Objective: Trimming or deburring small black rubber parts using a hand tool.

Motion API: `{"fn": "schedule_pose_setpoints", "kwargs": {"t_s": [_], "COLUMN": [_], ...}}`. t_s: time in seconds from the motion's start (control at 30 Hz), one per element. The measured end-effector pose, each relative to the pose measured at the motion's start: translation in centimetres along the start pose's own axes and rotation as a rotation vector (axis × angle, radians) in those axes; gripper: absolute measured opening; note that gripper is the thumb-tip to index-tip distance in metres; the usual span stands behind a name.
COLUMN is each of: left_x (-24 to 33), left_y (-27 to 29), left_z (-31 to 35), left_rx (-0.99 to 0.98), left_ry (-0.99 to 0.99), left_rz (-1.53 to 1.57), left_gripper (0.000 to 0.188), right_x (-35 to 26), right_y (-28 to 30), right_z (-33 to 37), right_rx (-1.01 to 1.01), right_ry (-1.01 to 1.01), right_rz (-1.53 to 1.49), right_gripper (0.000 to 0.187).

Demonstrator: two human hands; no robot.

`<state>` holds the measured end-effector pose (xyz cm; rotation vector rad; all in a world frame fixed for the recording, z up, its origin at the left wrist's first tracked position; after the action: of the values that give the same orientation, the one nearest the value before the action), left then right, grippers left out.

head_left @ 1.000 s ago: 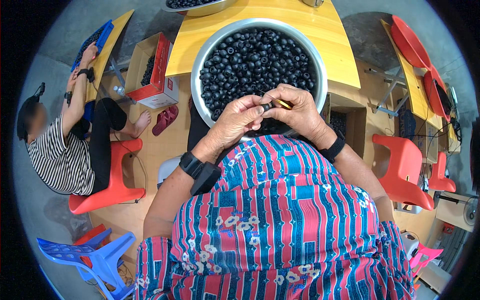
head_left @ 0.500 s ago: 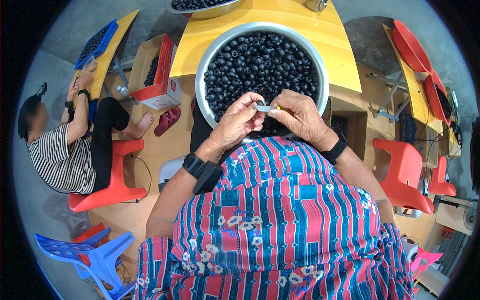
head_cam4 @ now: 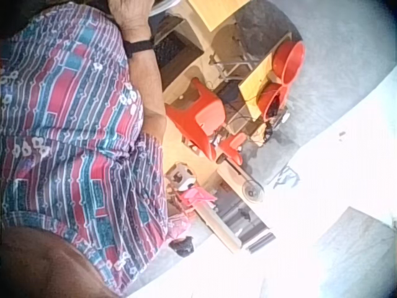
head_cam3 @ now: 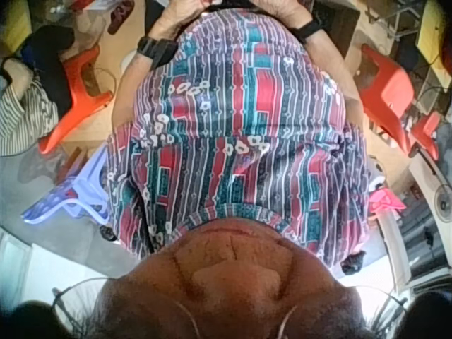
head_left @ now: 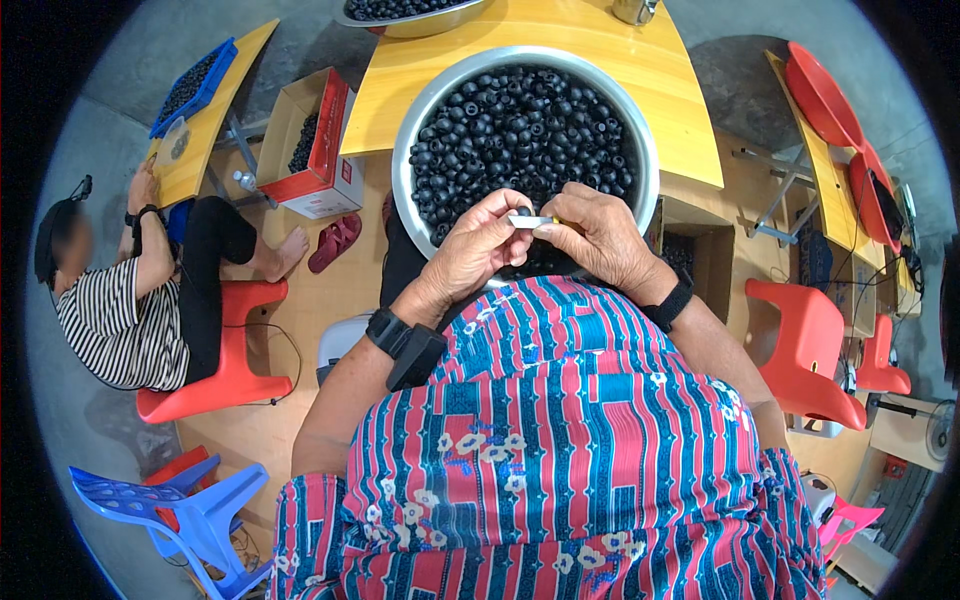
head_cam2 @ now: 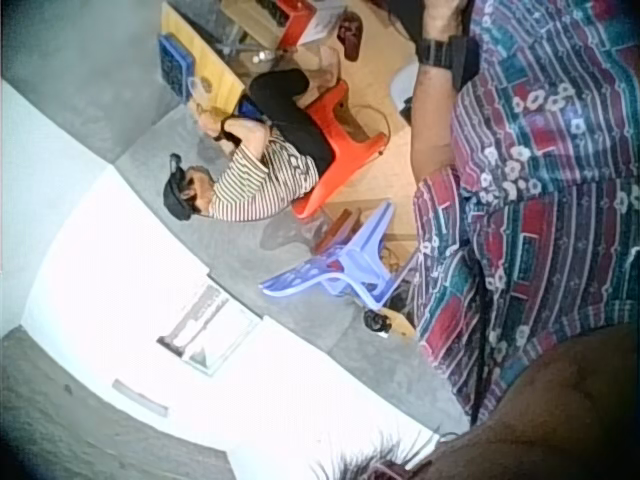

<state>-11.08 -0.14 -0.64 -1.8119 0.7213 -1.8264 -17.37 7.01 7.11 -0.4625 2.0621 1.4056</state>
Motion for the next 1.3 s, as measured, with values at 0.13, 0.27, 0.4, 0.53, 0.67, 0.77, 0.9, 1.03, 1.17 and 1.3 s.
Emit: {"fn": "schedule_pose_setpoints", "kwargs": {"t_s": [0.13,0.27,0.4,0.53,0.67,0.77,0.9,1.03,1.17,1.3], "left_x": [0.0,0.1,0.0,-0.1,-0.1,0.1,0.1,0.0,-0.2,-0.4], "left_y": [-0.1,-0.3,-0.4,0.0,-0.2,-0.1,0.0,0.3,0.2,0.4], "left_z": [0.0,0.0,0.0,0.0,0.3,0.1,0.1,0.3,0.2,0.1], "left_rx": [-0.012,-0.016,-0.033,-0.008,0.009,0.008,0.019,0.064,0.010,0.024], "left_ry": [-0.011,-0.012,0.004,-0.002,0.006,-0.011,-0.013,-0.010,-0.004,0.005], "left_rz": [0.003,0.002,0.026,0.036,0.048,0.071,0.081,0.101,0.077,0.017], "left_gripper": [0.024,0.025,0.028,0.025,0.021,0.020,0.021,0.021,0.022,0.026], "right_x": [0.0,0.1,0.2,0.4,2.3,2.1,3.1,2.9,2.3,1.9], "right_y": [0.0,-0.2,-0.3,-0.3,1.5,1.0,0.9,0.0,0.5,-0.4], "right_z": [0.0,-0.1,-0.1,-0.3,0.1,0.0,0.1,0.0,0.0,-0.4], "right_rx": [-0.002,-0.004,-0.006,0.039,0.230,0.186,0.171,0.049,0.199,0.136], "right_ry": [0.010,0.016,0.021,0.000,-0.180,-0.143,-0.163,-0.194,-0.107,-0.085], "right_rz": [0.002,-0.002,-0.004,-0.012,-0.136,-0.115,-0.286,-0.325,-0.466,-0.437], "right_gripper": [0.029,0.028,0.027,0.027,0.024,0.024,0.023,0.020,0.018,0.024]}}
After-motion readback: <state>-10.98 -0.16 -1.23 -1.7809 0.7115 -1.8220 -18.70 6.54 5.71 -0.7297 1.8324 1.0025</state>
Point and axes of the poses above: each hand's wrist, its own z-axis away from the middle knuckle, its own y-axis out of the back of the hand, x = y × z, the point moved 10 cm from there along -z, towards the middle knuckle, and after that the axes turned 4 degrees about -x, right-handed, at the moved point
